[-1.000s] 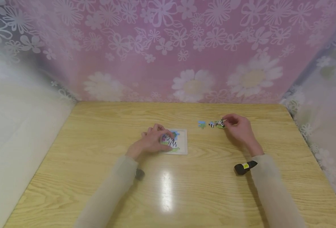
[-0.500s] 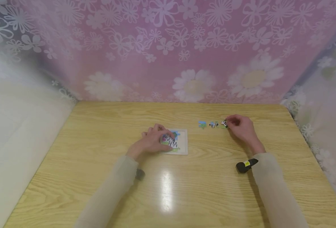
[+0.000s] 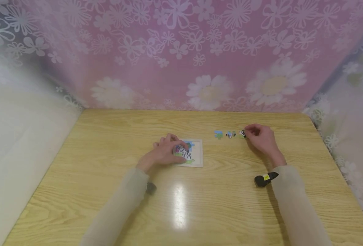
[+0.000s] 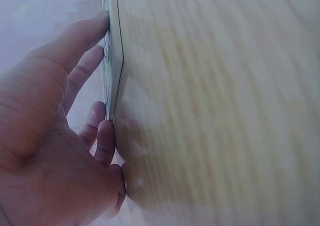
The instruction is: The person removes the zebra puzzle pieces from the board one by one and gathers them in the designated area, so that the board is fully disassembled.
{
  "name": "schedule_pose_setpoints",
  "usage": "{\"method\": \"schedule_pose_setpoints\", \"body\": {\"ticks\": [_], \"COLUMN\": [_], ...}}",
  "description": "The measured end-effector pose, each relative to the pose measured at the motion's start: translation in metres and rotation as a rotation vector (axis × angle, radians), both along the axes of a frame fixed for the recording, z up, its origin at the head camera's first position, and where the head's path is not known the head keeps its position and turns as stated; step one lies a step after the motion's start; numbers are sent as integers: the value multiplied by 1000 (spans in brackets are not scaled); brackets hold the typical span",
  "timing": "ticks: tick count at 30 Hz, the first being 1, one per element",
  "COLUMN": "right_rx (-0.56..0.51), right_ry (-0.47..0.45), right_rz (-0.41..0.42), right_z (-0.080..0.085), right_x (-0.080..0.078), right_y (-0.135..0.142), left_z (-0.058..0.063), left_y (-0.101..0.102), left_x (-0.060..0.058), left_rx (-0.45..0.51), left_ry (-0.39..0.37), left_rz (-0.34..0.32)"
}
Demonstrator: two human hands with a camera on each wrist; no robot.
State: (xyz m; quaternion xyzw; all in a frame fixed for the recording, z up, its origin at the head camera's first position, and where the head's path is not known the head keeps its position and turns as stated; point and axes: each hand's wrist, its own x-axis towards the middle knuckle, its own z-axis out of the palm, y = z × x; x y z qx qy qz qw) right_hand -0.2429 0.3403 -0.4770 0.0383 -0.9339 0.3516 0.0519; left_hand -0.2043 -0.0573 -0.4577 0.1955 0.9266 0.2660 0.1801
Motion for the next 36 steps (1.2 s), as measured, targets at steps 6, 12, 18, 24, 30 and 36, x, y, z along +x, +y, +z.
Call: {"method": "schedule_pose_setpoints", "body": {"ticks": [6, 12, 18, 24, 30, 36], "right_rx": [-48, -60, -63, -84, -79, -69], "right_ry": [34, 57, 37, 11, 32, 18], "right_rz": [41, 101, 178, 228, 307, 352], "right_z": [7, 16, 15, 11, 6, 6], "right_x": [11, 22, 27, 29, 26, 24], "right_y": [-16, -44, -71, -97, -118, -134], "left_z": [-4, -8, -12, -12, -11, -7], "left_y": [-7, -14, -16, -11, -8, -5], "left_x": [-2, -6, -11, -11, -11, -12], "left_rx": [43, 152, 241, 184, 115, 83], "left_ry": [-22, -38, -32, -4, 19, 22], "left_rz": [-25, -22, 55, 116, 129, 140]}}
